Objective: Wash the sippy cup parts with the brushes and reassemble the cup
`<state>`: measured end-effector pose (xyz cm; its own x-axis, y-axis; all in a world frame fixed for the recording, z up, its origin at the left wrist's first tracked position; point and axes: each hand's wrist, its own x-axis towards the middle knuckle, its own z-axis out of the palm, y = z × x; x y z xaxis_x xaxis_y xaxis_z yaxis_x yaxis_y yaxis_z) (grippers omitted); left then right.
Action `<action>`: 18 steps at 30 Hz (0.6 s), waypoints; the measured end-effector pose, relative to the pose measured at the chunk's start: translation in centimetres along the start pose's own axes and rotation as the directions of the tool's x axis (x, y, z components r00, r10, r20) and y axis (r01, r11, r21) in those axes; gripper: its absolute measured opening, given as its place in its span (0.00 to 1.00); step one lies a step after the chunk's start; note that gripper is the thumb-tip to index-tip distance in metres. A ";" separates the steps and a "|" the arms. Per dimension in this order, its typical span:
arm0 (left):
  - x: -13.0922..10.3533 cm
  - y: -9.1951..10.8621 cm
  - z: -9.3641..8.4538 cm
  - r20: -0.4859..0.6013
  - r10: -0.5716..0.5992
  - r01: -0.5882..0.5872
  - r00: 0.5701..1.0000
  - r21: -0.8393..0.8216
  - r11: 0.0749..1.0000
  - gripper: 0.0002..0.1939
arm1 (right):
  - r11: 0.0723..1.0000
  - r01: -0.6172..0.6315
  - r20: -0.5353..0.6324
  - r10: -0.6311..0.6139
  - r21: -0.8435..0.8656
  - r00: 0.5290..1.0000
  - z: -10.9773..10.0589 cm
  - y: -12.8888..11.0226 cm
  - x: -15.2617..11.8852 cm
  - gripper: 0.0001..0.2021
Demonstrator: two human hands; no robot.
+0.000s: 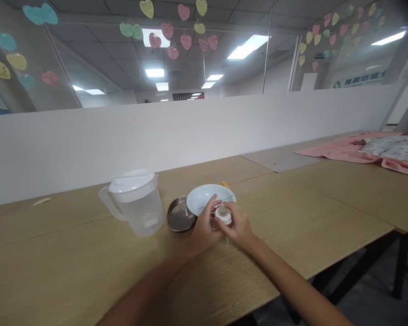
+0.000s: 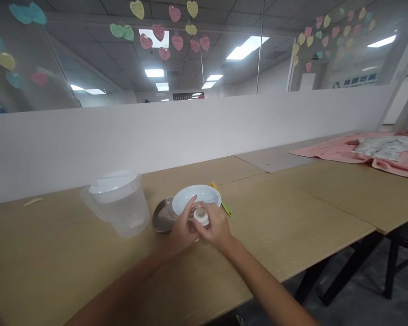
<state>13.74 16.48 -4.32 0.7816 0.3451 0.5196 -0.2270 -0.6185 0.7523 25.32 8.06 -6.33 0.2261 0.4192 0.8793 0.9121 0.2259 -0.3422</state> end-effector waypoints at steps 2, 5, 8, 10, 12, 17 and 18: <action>-0.6 -0.6 1.2 -0.116 0.005 -0.005 0.993 -0.001 1.000 0.37 | 0.997 -0.047 0.016 0.046 0.053 0.999 0.1 0.1 0.1 0.13; -1.5 -1.6 2.5 -0.170 0.007 -0.004 0.985 0.013 1.000 0.34 | 0.988 -0.082 0.059 0.075 0.129 0.995 0.2 0.3 0.2 0.12; -2.3 -2.6 2.9 -0.135 0.053 -0.038 0.989 0.110 0.993 0.32 | 0.982 -0.085 0.047 0.078 0.171 0.996 0.3 0.4 0.2 0.11; -2.5 -3.2 2.9 -0.114 0.072 -0.057 0.991 0.133 0.990 0.31 | 0.979 -0.097 0.017 0.095 0.180 0.995 0.3 0.6 0.1 0.11; -2.6 -3.6 2.9 -0.107 0.070 -0.055 0.992 0.130 0.990 0.30 | 0.975 -0.115 0.011 0.115 0.190 0.993 0.2 0.8 0.0 0.11; -2.4 -3.6 2.8 -0.083 0.096 -0.081 0.992 0.178 0.981 0.29 | 0.954 -0.148 -0.010 0.156 0.261 0.988 0.0 1.1 -0.1 0.16; -2.3 -3.5 2.8 -0.077 0.105 -0.089 0.992 0.184 0.979 0.29 | 0.947 -0.167 -0.029 0.182 0.275 0.983 0.0 1.1 -0.1 0.17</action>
<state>14.30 15.89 -9.28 0.7065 0.3317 0.6251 -0.1852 -0.7659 0.6158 26.29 8.25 -6.83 0.3980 0.4274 0.8117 0.7319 0.3855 -0.5619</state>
